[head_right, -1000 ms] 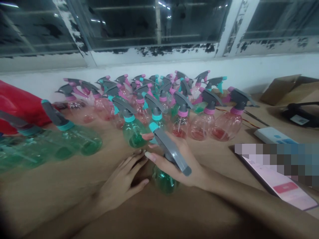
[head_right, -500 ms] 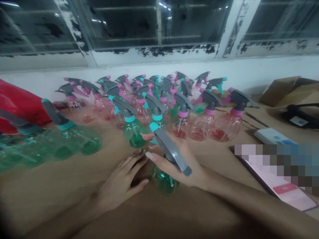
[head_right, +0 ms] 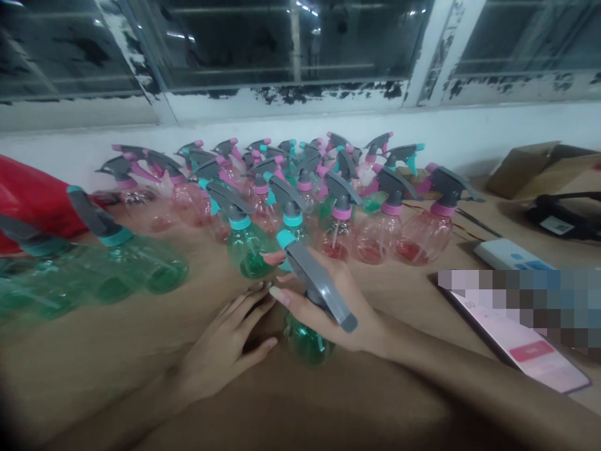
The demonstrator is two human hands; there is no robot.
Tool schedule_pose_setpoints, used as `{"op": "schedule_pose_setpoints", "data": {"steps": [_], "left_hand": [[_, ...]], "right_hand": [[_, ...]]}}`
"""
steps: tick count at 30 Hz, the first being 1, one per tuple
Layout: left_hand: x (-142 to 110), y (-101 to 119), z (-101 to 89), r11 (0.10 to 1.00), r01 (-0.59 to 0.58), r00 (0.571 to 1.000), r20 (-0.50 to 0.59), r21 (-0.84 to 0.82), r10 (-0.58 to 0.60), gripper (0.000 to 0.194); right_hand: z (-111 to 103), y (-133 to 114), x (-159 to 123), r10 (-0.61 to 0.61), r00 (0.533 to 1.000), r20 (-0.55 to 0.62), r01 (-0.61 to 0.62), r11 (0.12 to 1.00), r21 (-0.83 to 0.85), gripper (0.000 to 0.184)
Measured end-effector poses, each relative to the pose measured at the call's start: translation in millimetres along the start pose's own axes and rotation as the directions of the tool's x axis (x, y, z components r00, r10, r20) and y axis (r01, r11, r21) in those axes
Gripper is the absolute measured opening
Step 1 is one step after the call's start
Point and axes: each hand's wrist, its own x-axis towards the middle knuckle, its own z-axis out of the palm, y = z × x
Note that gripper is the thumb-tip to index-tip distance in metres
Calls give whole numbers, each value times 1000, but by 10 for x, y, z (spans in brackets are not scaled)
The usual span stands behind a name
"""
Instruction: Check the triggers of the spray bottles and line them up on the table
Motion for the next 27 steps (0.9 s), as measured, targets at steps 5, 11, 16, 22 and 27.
{"op": "schedule_pose_setpoints", "data": {"steps": [5,11,16,22,27], "left_hand": [[2,-2,0,1000,-11,1000,9,9,11,57],[2,4,-16,1000,-11,1000,20,1,11,57],[6,1,-8,1000,-10,1000,13,1,10,58],[6,9,-10,1000,-1,1000,4,3,1,57],[6,15,-29,1000,6,1000,21,-1,-6,57]], "right_hand": [[6,-2,-2,6,1000,-7,-6,1000,4,27],[-2,-15,0,-3,1000,7,3,1000,5,27],[0,-9,4,-18,1000,11,19,1000,-17,25],[-11,-23,3,-20,999,26,23,995,-97,16],[-24,-41,-33,63,998,-23,-67,964,-259,26]]}}
